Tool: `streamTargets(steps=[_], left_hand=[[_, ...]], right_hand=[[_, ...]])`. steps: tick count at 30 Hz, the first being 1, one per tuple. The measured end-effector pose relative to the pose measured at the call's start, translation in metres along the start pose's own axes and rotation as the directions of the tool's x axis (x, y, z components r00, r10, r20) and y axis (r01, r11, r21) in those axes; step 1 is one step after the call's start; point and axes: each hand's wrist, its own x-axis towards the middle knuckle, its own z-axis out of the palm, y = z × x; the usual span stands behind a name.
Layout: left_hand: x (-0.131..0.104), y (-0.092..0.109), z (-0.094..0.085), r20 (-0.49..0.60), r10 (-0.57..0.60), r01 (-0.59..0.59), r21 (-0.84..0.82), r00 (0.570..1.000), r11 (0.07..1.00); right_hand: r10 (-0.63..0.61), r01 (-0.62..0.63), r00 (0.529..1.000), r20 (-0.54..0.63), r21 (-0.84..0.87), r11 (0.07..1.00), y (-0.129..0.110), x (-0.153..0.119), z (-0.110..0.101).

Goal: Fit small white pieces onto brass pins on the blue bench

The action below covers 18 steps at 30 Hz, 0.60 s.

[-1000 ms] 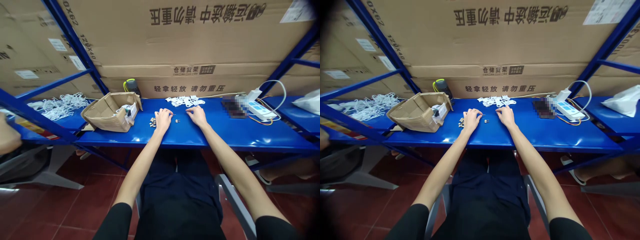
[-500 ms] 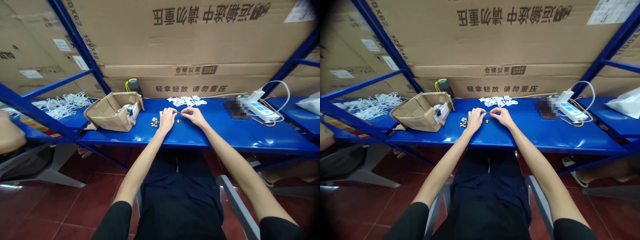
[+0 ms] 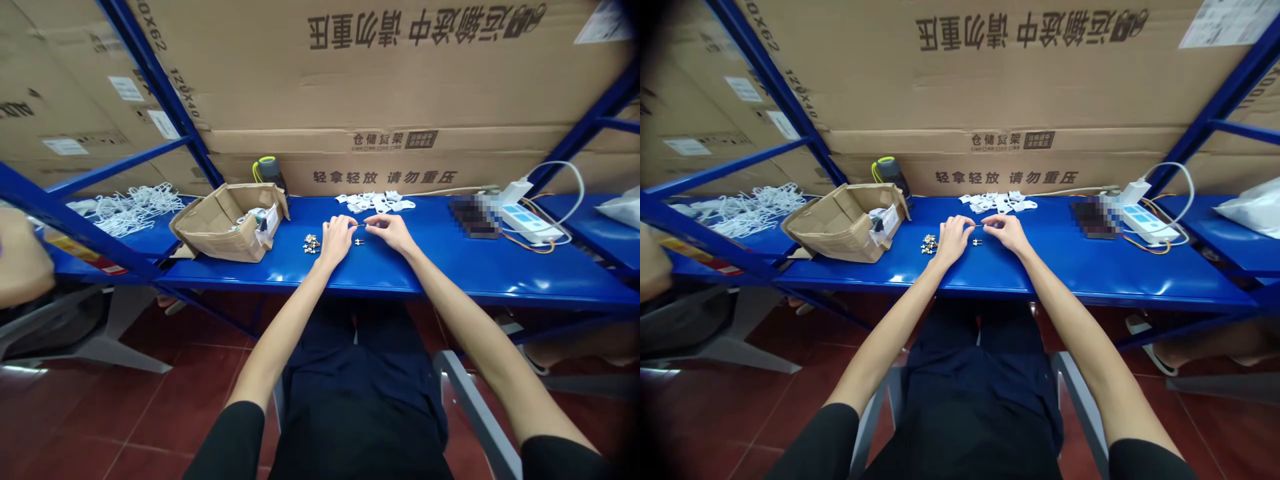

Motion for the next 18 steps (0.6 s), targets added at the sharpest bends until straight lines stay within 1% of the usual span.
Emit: streamTargets(steps=[3,9,13,18], left_hand=[[0.0,0.0006,-0.0007,-0.002,0.006,-0.006,-0.019,1.0,1.0],[0.0001,0.0014,-0.0012,0.028,0.0,0.002,-0.051,1.0,0.999],[-0.0002,0.0016,-0.0007,0.032,0.0,0.002,-0.06,0.999,0.998],[-0.0004,0.001,0.0,0.049,0.03,-0.027,-0.068,0.998,0.997]], right_hand=[[0.01,-0.01,1.0,-0.009,-0.009,1.0,-0.001,-0.0013,-0.0002],[0.027,-0.028,0.999,0.034,0.044,0.999,-0.0051,-0.004,0.0014],[0.031,-0.032,0.999,0.016,0.033,0.999,-0.0057,-0.0032,0.0021],[0.016,-0.016,1.0,-0.024,-0.011,1.0,-0.0096,-0.0035,0.0011]])
